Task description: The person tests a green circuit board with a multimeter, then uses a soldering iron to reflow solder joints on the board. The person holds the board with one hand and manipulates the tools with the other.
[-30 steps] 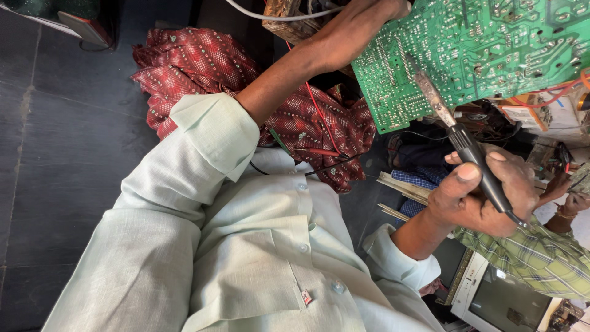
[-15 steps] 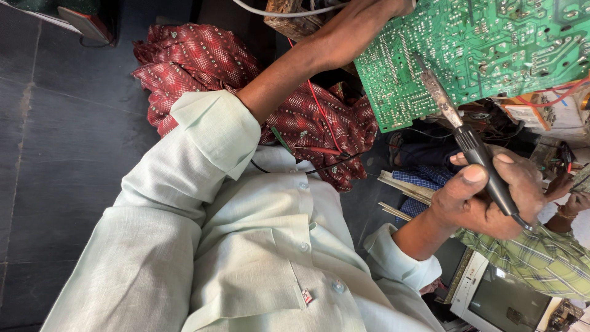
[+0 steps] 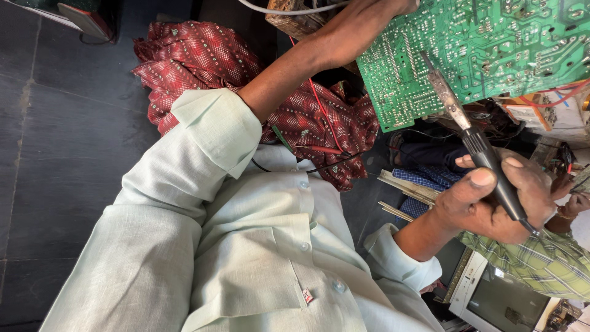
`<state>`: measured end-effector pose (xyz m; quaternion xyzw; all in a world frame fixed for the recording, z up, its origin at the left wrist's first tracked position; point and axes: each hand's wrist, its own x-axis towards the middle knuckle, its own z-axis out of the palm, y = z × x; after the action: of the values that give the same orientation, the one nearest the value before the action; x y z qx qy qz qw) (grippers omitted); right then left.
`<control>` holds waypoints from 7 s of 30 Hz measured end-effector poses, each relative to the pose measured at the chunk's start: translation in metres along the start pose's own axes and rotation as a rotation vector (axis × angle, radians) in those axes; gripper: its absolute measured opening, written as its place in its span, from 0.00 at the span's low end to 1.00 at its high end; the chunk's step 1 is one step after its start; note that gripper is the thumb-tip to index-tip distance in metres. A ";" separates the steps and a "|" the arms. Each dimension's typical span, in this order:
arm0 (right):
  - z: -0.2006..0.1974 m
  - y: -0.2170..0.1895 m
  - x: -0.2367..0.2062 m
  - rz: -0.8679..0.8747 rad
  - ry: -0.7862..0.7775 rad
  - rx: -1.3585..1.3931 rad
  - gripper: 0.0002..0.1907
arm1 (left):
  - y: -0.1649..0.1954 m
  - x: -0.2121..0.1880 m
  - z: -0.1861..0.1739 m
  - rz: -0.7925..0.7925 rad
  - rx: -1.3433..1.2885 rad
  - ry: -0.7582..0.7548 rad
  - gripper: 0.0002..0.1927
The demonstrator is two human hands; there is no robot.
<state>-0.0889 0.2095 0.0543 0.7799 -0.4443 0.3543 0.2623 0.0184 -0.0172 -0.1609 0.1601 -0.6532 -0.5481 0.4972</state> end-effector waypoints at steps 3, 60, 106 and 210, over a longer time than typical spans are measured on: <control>0.000 0.001 -0.001 0.017 -0.017 0.030 0.18 | 0.000 0.001 -0.001 0.032 -0.019 -0.006 0.35; -0.002 -0.001 0.001 0.052 0.000 0.014 0.18 | 0.016 0.001 -0.005 0.016 -0.117 0.025 0.21; 0.002 -0.002 0.003 0.017 -0.034 0.038 0.17 | -0.004 0.000 0.001 0.060 -0.011 0.002 0.31; 0.001 0.022 -0.017 0.271 0.187 0.251 0.16 | 0.035 -0.005 -0.010 0.021 -0.196 0.022 0.14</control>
<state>-0.1141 0.2070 0.0428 0.7033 -0.4712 0.5098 0.1533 0.0408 -0.0075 -0.1339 0.1099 -0.5927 -0.6022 0.5234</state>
